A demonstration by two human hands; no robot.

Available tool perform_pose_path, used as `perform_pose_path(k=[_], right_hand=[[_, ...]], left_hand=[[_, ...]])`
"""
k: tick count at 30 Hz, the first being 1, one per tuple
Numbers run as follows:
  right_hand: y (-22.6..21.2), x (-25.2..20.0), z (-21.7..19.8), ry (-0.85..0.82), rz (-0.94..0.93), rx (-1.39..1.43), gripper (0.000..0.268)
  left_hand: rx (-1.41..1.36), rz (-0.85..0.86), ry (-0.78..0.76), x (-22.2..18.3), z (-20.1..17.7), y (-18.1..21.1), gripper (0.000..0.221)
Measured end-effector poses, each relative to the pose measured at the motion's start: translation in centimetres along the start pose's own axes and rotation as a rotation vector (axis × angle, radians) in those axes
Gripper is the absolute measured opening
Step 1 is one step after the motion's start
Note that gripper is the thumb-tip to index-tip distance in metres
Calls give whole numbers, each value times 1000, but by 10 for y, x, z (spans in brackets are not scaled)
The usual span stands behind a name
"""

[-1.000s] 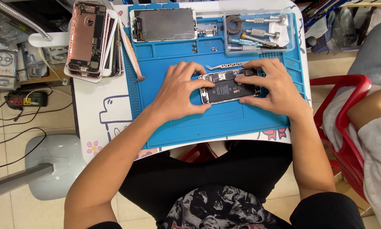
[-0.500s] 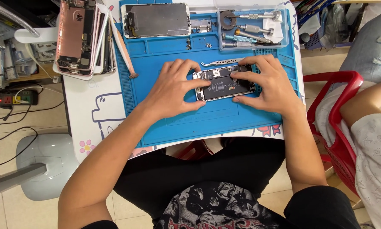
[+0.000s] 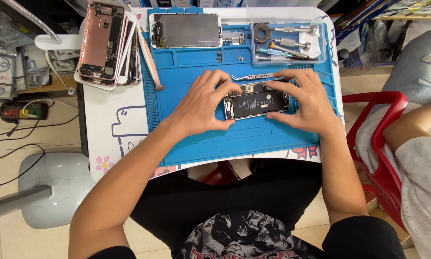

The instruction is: The person disassembles a smartphone on a blue work mat, using a screwdriver to remove screws and tweezers to handle internal components. They remove the battery, place it aside, and then attach a new screen assembly to the phone's frame, securing it with screws.

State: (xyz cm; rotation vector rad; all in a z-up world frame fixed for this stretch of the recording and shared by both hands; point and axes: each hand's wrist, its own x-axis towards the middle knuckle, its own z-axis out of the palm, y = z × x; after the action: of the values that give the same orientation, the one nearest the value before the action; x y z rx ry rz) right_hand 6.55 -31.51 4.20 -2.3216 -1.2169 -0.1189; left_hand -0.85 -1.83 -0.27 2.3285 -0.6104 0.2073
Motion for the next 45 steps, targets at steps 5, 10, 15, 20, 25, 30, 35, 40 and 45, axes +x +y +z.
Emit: perform_pose_path(k=[5, 10, 15, 20, 25, 30, 35, 40, 45], right_hand=[[-11, 2, -9, 16, -8, 123, 64], [14, -12, -2, 51, 131, 236, 46], [6, -10, -11, -5, 291, 385, 38], [10, -10, -5, -23, 368, 530, 29], [12, -11, 25, -26, 376, 727, 27], [6, -9, 64, 12, 379, 913, 25], [-5, -11, 65, 21, 369, 828, 28], [-10, -11, 66, 48, 355, 786, 27], [-13, -11, 67, 50, 333, 759, 27]], left_hand=[[-152, -19, -77, -1, -6, 6, 69], [-178, -16, -104, 0, -17, 24, 59], [-228, -39, -116, 2, -18, 29, 56], [-520, -185, -120, -5, 1, 4, 68], [-468, -170, -66, 0, -19, 24, 71], [-163, -117, 59, 2, -25, 32, 54], [-97, -67, 108, -4, -14, 31, 32], [-79, -58, 141, -2, -5, 25, 22], [-57, -78, 157, -4, -2, 25, 18]])
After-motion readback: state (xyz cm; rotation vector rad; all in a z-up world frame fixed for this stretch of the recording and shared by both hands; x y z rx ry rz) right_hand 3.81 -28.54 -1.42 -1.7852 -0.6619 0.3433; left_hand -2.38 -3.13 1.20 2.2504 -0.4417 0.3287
